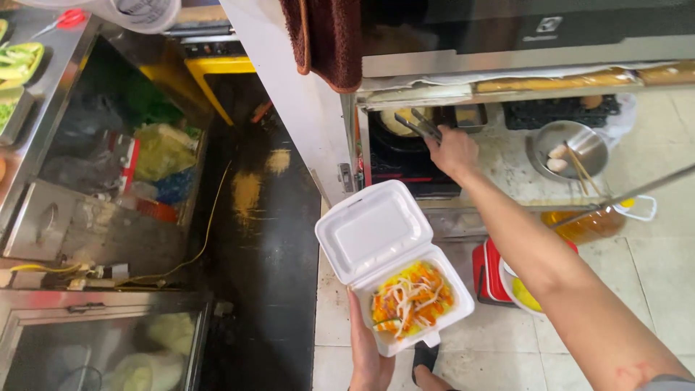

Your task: Preparing a food order in a styrofoam container by adding mashed ingredients, slicing cucumbers, adding sauce, and topping it with a fried egg.

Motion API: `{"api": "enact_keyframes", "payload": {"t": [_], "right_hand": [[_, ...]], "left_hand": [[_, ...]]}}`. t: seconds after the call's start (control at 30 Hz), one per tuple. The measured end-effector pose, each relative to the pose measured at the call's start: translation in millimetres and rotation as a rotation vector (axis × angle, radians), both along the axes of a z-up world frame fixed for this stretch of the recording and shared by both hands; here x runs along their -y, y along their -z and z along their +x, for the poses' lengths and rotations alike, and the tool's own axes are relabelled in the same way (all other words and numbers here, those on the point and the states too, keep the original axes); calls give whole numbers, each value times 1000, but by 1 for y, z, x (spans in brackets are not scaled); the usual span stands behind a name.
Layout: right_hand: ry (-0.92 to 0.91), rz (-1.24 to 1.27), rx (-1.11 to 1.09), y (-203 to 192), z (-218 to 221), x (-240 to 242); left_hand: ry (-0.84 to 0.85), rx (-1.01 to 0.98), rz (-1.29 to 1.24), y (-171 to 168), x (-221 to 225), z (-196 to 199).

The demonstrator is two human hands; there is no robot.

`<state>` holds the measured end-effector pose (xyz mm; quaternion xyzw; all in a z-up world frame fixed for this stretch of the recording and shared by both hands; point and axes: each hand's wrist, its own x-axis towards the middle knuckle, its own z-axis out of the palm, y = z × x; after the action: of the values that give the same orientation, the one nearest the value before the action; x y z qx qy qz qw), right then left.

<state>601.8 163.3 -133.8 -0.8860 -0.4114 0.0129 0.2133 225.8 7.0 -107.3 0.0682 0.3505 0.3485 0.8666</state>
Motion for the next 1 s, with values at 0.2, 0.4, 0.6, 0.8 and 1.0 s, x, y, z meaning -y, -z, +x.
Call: {"api": "enact_keyframes", "payload": {"t": [0.2,0.4,0.6,0.8,1.0], "right_hand": [[-49,-160,101,35,35,-53],[17,-207,29,26,33,-51],[-25,-188,70,34,47,-39],[-57,-59,69,38,74,-17],[-138,183,192,37,118,-9]], "left_hand": [[-30,-48,-67,-10,-5,35],[-20,41,-42,23,-4,55],[12,74,-25,37,-7,83],[73,112,-1,54,-15,109],[95,87,68,69,-25,133]]}}
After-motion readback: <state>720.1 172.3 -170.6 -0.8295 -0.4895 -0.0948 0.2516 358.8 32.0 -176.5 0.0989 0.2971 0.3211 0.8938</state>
